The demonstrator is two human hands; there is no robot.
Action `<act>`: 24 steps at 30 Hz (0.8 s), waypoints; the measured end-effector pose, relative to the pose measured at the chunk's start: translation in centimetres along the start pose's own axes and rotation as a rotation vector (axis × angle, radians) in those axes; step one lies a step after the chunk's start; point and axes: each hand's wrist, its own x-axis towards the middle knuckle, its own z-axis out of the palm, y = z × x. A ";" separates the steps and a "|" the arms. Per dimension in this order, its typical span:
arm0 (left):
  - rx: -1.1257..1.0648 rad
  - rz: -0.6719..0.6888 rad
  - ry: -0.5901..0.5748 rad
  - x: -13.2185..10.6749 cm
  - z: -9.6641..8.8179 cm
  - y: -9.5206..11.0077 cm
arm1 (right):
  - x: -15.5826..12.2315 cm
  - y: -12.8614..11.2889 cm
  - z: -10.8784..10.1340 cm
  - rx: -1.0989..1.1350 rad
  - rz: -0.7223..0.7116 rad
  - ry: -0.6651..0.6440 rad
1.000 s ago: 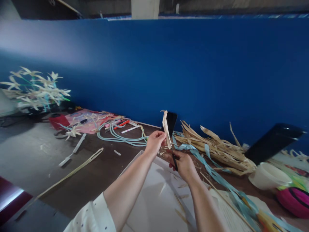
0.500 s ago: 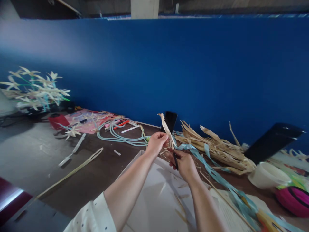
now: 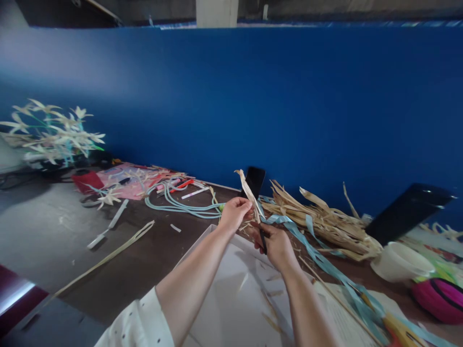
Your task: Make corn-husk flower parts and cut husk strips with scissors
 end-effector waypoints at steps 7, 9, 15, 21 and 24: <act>-0.047 -0.010 0.004 -0.1 0.1 0.1 | 0.4 0.7 -0.1 -0.009 -0.001 -0.002; -0.062 -0.011 0.000 -0.1 0.1 0.1 | 0.5 0.8 -0.1 -0.013 -0.001 -0.007; -0.050 -0.016 0.010 -0.1 0.1 0.1 | 0.3 0.3 0.0 -0.031 -0.015 -0.023; -0.005 -0.006 -0.040 0.2 0.0 -0.5 | -0.3 -0.4 -0.2 -0.115 -0.057 -0.004; 0.025 -0.006 -0.075 0.2 -0.1 -0.7 | 0.0 0.1 -0.4 -0.121 -0.081 0.011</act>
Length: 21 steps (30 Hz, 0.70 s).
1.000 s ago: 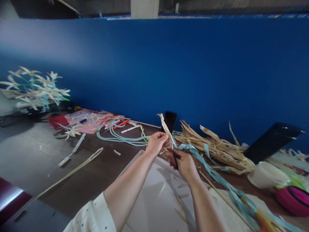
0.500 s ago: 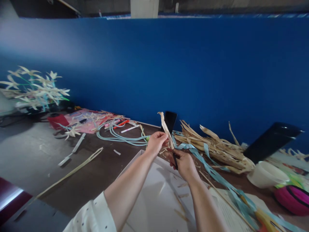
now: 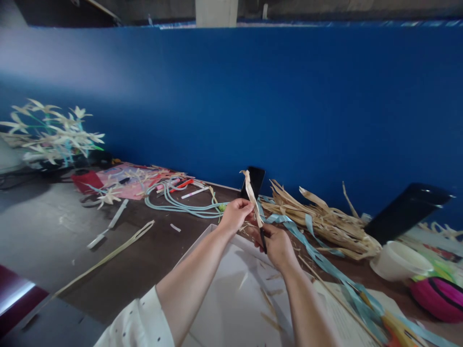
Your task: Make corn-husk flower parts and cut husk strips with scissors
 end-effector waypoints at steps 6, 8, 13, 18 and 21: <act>0.000 -0.009 -0.012 -0.2 0.0 0.1 | 0.4 1.0 0.1 0.041 -0.002 -0.017; -0.004 -0.009 -0.017 -0.2 0.0 0.2 | 0.4 0.8 0.0 0.037 0.003 -0.010; -0.015 -0.002 -0.025 -0.3 0.0 0.3 | 0.0 -0.3 -0.1 -0.007 0.002 0.003; -0.024 0.004 -0.049 -0.1 -0.1 0.1 | 0.1 -0.2 -0.2 -0.028 -0.006 0.009; -0.037 0.010 -0.055 0.0 -0.2 0.0 | 0.2 0.5 -0.1 -0.014 0.002 0.012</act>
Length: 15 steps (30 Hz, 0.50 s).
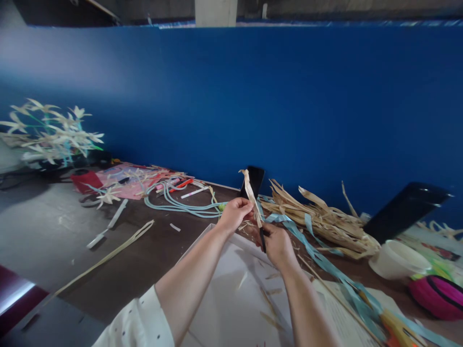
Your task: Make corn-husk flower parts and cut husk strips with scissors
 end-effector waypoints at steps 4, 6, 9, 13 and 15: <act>-0.016 -0.001 -0.014 0.0 -0.1 -0.2 | -0.1 -0.2 0.0 -0.001 0.003 0.018; -0.017 0.004 -0.014 0.1 -0.1 -0.3 | -0.2 -0.7 0.0 -0.014 0.004 0.023; -0.026 0.005 0.000 0.1 -0.1 -0.3 | -0.3 -1.2 0.0 -0.023 0.011 0.030; -0.044 0.018 0.044 0.3 -0.2 0.0 | -0.2 -0.5 0.1 0.104 -0.018 -0.007; -0.025 0.037 0.057 0.4 -0.5 0.3 | -0.1 0.1 0.1 0.241 0.003 -0.023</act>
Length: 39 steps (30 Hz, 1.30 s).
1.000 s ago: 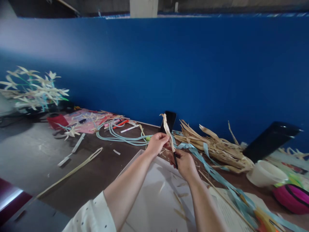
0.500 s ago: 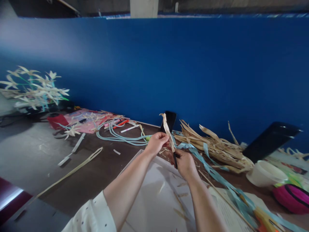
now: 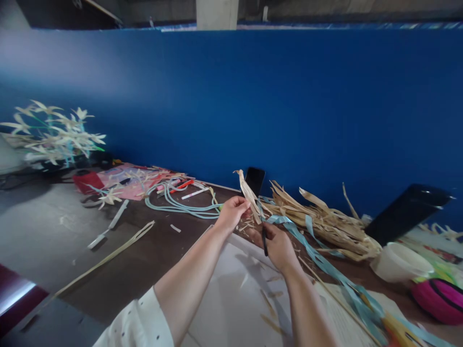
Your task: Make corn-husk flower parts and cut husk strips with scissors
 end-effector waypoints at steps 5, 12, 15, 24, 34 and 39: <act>0.029 0.011 0.028 0.1 -0.4 0.5 | 0.2 0.8 -0.8 0.244 0.142 0.218; 0.121 0.002 -0.051 -0.3 -0.2 0.4 | 0.3 1.1 -1.7 0.271 -0.130 0.556; 0.145 0.005 -0.153 -0.6 0.0 0.3 | 0.3 0.9 -1.2 0.281 -0.107 0.429; 0.284 0.005 -0.316 -1.3 0.4 0.4 | -0.1 -0.3 -0.6 0.344 -0.004 0.308; 0.302 -0.019 -0.303 -1.4 0.4 0.6 | 0.3 0.8 -1.1 0.360 -0.048 0.352; 0.277 -0.013 -0.290 -1.5 0.5 0.3 | 0.4 0.8 -1.1 0.389 -0.036 0.342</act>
